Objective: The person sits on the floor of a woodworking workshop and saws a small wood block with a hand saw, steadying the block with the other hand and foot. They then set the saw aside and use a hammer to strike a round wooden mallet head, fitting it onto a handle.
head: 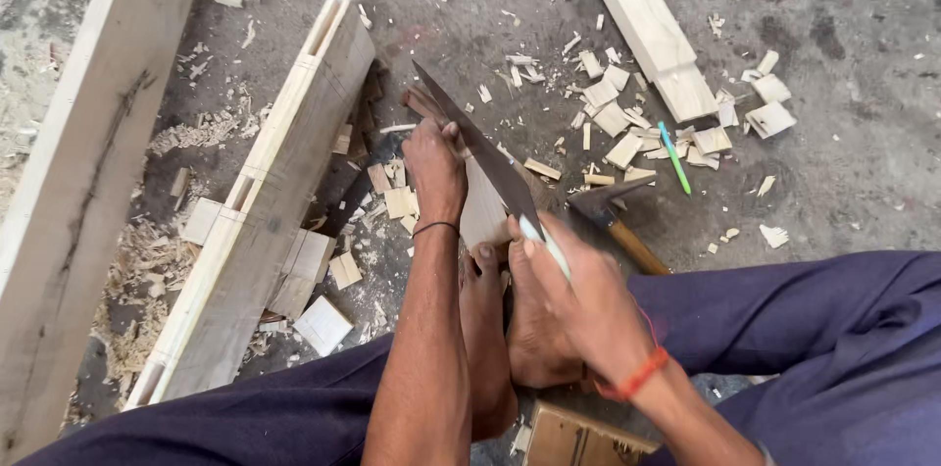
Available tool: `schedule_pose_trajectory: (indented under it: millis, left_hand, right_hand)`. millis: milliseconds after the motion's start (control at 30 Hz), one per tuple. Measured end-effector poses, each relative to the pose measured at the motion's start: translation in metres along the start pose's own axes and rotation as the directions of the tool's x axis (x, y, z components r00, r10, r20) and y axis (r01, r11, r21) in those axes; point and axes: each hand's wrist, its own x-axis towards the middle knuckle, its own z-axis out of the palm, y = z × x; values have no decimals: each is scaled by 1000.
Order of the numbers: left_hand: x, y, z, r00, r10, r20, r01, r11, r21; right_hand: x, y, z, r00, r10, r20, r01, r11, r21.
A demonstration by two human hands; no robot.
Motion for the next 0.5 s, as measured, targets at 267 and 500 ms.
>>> schedule_pose_trajectory:
  millis: [267,500]
  left_hand:
    - [9,-2,10,989,-114,99,116,993,-13]
    - [4,3,-5,997,-47,63,46,999,16]
  right_hand:
    - [-90,75,-31,984,76,-162,-89,993,-74]
    - [7,-10,-2,1000,6,0,-6,999,-34]
